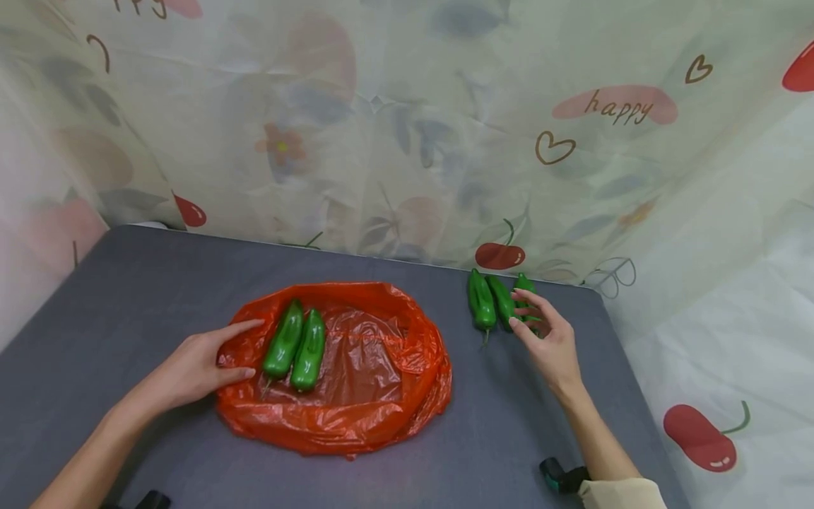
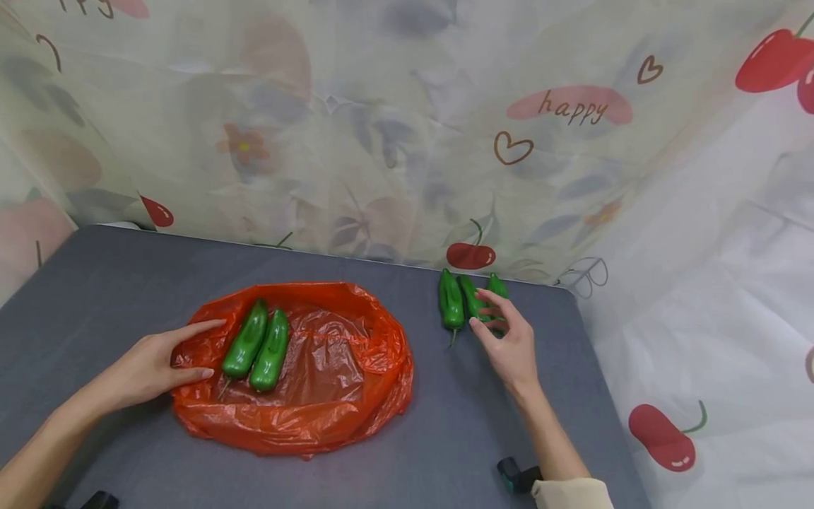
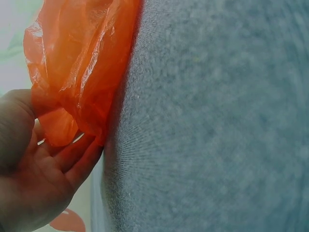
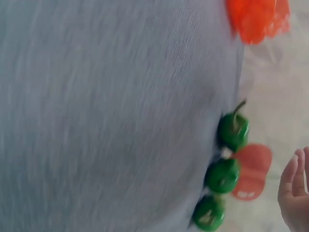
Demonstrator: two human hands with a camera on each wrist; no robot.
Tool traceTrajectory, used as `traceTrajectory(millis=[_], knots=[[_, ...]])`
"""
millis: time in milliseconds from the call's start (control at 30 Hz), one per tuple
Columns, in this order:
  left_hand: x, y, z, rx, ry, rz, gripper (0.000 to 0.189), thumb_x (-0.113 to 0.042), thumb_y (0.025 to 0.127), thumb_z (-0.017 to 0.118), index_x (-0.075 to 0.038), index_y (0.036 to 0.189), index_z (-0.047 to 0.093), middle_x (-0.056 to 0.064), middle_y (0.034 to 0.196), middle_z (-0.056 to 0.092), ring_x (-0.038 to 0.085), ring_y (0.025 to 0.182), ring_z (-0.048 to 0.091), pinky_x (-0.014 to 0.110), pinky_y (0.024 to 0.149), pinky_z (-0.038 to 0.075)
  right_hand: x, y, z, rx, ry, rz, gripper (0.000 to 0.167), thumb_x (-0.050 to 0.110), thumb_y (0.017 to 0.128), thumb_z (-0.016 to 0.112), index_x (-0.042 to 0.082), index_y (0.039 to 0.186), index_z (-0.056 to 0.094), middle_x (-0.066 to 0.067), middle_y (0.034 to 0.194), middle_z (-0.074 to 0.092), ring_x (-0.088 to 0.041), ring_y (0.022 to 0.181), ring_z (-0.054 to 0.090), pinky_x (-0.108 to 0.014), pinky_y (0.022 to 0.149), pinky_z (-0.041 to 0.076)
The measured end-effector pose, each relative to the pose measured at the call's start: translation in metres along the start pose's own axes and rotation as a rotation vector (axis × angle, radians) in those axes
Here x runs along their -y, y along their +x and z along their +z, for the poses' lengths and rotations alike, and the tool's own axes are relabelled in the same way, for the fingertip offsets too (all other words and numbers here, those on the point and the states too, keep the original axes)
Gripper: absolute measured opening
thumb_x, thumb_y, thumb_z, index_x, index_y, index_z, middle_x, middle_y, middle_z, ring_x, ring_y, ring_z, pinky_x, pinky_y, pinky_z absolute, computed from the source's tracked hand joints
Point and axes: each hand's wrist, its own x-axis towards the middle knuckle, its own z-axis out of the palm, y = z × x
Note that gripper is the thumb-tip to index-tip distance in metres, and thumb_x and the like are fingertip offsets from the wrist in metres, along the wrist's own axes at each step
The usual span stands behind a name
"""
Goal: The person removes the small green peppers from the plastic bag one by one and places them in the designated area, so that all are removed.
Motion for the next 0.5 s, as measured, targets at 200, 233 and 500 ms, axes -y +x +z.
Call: traceTrajectory(millis=[200, 233, 500], knots=[[-0.001, -0.001, 0.001, -0.007, -0.007, 0.003, 0.073, -0.027, 0.083, 0.081, -0.004, 0.145, 0.049, 0.026, 0.128, 0.060, 0.037, 0.109, 0.062, 0.055, 0.087, 0.052, 0.002, -0.002, 0.018, 0.067, 0.073, -0.057, 0.046, -0.007, 0.091, 0.066, -0.001, 0.135, 0.057, -0.023, 0.128, 0.060, -0.026, 0.104, 0.061, -0.024, 0.083, 0.050], [-0.001, -0.001, 0.001, -0.006, -0.006, 0.003, 0.073, -0.027, 0.083, 0.081, -0.004, 0.145, 0.049, 0.026, 0.128, 0.060, 0.037, 0.109, 0.062, 0.055, 0.087, 0.052, 0.000, -0.002, 0.021, 0.076, 0.083, -0.065, 0.047, -0.007, 0.090, 0.067, 0.001, 0.135, 0.057, -0.021, 0.128, 0.061, -0.026, 0.104, 0.061, -0.024, 0.083, 0.051], [-0.002, 0.000, 0.001, -0.001, -0.001, -0.001, 0.074, -0.026, 0.083, 0.082, -0.004, 0.145, 0.049, 0.026, 0.129, 0.059, 0.038, 0.111, 0.061, 0.057, 0.088, 0.051, -0.004, -0.002, 0.043, 0.135, 0.148, -0.108, 0.049, 0.000, 0.090, 0.071, 0.011, 0.136, 0.060, -0.005, 0.127, 0.063, -0.033, 0.104, 0.061, -0.027, 0.086, 0.051]])
